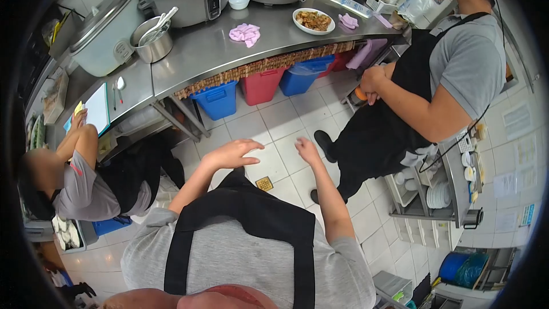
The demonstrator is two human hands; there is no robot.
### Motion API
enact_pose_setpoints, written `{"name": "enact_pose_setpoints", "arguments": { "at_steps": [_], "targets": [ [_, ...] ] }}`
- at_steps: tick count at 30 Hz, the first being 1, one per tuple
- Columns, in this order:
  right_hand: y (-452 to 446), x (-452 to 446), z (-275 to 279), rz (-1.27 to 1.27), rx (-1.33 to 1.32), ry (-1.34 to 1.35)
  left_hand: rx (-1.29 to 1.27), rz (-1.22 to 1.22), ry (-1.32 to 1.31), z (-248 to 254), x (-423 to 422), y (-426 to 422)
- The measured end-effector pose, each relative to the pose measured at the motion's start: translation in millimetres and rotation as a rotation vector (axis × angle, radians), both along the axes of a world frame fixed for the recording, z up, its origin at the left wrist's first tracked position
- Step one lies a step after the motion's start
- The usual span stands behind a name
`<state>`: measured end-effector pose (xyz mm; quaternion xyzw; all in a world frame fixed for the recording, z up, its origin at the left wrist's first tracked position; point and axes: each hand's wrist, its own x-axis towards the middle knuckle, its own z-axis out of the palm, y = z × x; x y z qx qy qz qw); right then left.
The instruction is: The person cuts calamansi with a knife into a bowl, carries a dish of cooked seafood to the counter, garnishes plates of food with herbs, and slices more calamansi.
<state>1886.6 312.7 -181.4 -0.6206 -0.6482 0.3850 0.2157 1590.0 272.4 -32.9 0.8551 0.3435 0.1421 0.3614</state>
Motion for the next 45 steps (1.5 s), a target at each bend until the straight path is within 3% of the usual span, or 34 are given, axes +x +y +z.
{"name": "enact_pose_setpoints", "arguments": {
  "at_steps": [6,9,10,12,14,16,19,22,24,26,29,31,32,34,36,37,38,40,42,43,45],
  "targets": [
    [163.8,-79.2,94.3,0.238,0.338,-0.025,-0.048,0.129,0.040,-7.6,-55.3,90.2],
    [239.7,-122.3,130.6,0.304,0.386,-0.108,0.168,0.355,-0.089,-1.6,-77.9,159.2],
    [264.0,-138.5,131.9,0.294,0.385,-0.104,0.167,0.345,-0.084,4.6,-79.8,182.9],
    [308.1,-173.0,134.6,0.276,0.631,-0.202,0.197,0.496,-0.216,18.8,-76.8,229.6],
    [345.2,-212.7,137.6,0.290,0.633,-0.339,0.136,0.498,-0.289,38.8,-71.8,269.5],
    [372.2,-237.6,119.6,0.318,0.824,-0.502,-0.011,0.531,-0.548,47.0,-68.1,309.4],
    [394.2,-236.9,89.4,0.484,0.838,-0.378,-0.115,0.513,-0.682,41.4,-68.7,371.6],
    [398.2,-185.7,81.5,0.422,0.822,-0.278,-0.236,0.519,-0.766,25.5,-57.4,428.1],
    [400.8,-125.6,78.6,0.151,0.621,-0.176,-0.403,0.439,-0.756,18.4,-35.3,459.9],
    [387.8,-69.0,83.9,-0.226,0.819,-0.545,-0.593,0.399,-0.729,-3.8,0.9,493.4],
    [383.8,-6.8,76.8,-0.484,0.856,-0.457,-0.808,0.395,-0.671,-35.9,66.3,523.4],
    [394.2,27.4,53.2,-0.910,0.631,-0.148,-1.057,0.427,-0.678,-44.1,102.7,534.1],
    [397.8,37.0,49.8,-0.925,0.638,-0.152,-1.165,0.434,-0.697,-47.8,116.3,537.2],
    [404.5,44.9,48.7,-1.047,0.418,0.233,-1.215,0.451,-0.686,-47.4,137.0,537.4],
    [414.2,28.4,41.8,-1.040,0.384,0.261,-1.199,0.375,-0.791,-61.3,148.7,542.5],
    [414.0,10.3,51.9,-1.061,0.365,0.265,-1.181,0.451,-0.828,-64.2,153.1,541.3],
    [417.1,5.4,35.5,-1.042,0.291,0.460,-1.158,0.530,-0.867,-65.7,155.9,540.4],
    [400.3,-8.3,49.0,-1.009,0.210,0.490,-1.118,0.489,-0.823,-58.9,147.1,543.0],
    [387.2,-14.4,56.3,-0.677,0.054,0.590,-1.118,0.546,-0.783,-53.5,131.9,541.3],
    [389.2,-16.3,57.6,-0.682,0.061,0.596,-1.165,0.504,-0.776,-53.6,118.5,543.8],
    [389.5,-19.8,60.1,-0.833,0.082,0.857,-1.127,0.576,-0.816,-39.3,92.1,526.9]
  ]
}}
